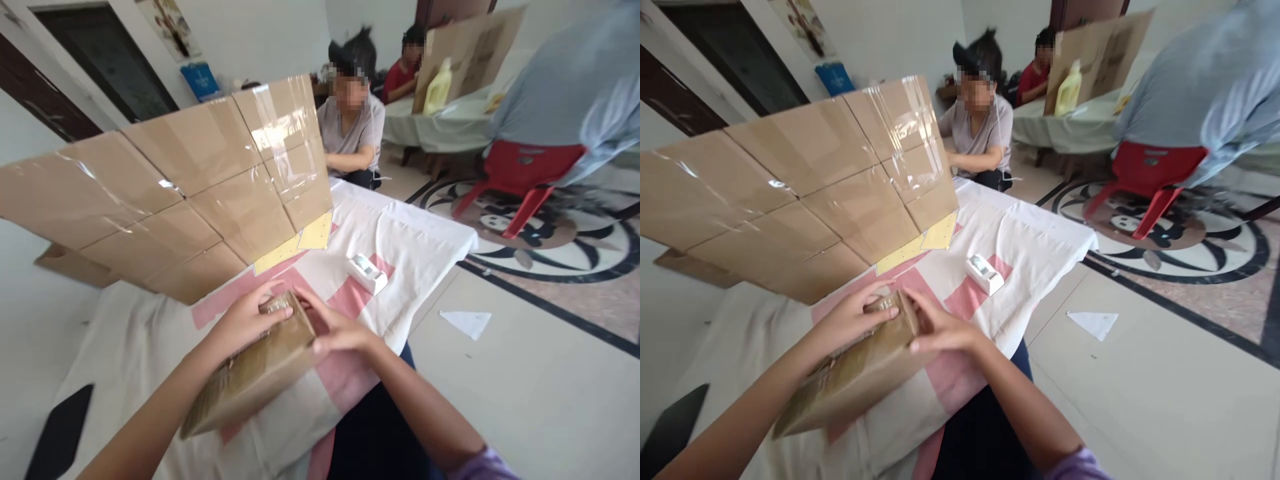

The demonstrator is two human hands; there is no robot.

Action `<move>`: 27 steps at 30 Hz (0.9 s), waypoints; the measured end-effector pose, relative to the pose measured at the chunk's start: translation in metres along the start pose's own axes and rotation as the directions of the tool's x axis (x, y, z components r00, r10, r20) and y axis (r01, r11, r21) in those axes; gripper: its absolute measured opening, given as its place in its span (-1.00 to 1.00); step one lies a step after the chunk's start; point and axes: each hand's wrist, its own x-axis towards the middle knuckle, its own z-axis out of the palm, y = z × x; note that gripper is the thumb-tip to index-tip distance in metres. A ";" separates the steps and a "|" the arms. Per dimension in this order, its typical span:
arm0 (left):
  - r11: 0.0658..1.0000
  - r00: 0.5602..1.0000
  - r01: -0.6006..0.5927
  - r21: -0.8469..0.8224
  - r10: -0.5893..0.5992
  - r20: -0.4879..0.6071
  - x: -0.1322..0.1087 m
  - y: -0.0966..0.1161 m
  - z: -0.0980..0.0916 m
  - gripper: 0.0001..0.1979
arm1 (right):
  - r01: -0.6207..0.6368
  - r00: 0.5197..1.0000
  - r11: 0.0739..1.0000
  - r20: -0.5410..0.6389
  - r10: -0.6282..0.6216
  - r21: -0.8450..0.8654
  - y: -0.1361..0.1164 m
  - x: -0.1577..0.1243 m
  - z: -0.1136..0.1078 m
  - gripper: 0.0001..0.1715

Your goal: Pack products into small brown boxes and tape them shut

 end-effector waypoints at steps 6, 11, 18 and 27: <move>0.984 0.961 -0.166 0.070 0.145 0.235 -0.022 0.033 0.009 -0.31 | 0.000 0.982 0.905 -0.169 -0.079 -0.424 -0.016 -0.074 0.032 0.57; 0.944 0.956 -0.292 0.151 0.284 0.076 -0.030 0.041 0.002 -0.44 | -0.130 0.808 0.835 -0.546 -0.224 -0.535 -0.054 -0.169 0.033 0.25; 0.910 0.857 -0.415 -0.003 0.390 -0.337 -0.063 0.015 0.004 -0.58 | -0.584 0.022 0.607 -0.758 -0.652 -0.539 -0.073 -0.257 -0.010 0.44; 0.977 0.838 -0.208 0.054 0.206 -0.504 -0.122 -0.045 -0.004 -0.66 | -0.855 0.193 0.400 -0.918 -0.347 -0.331 -0.055 -0.131 -0.130 0.44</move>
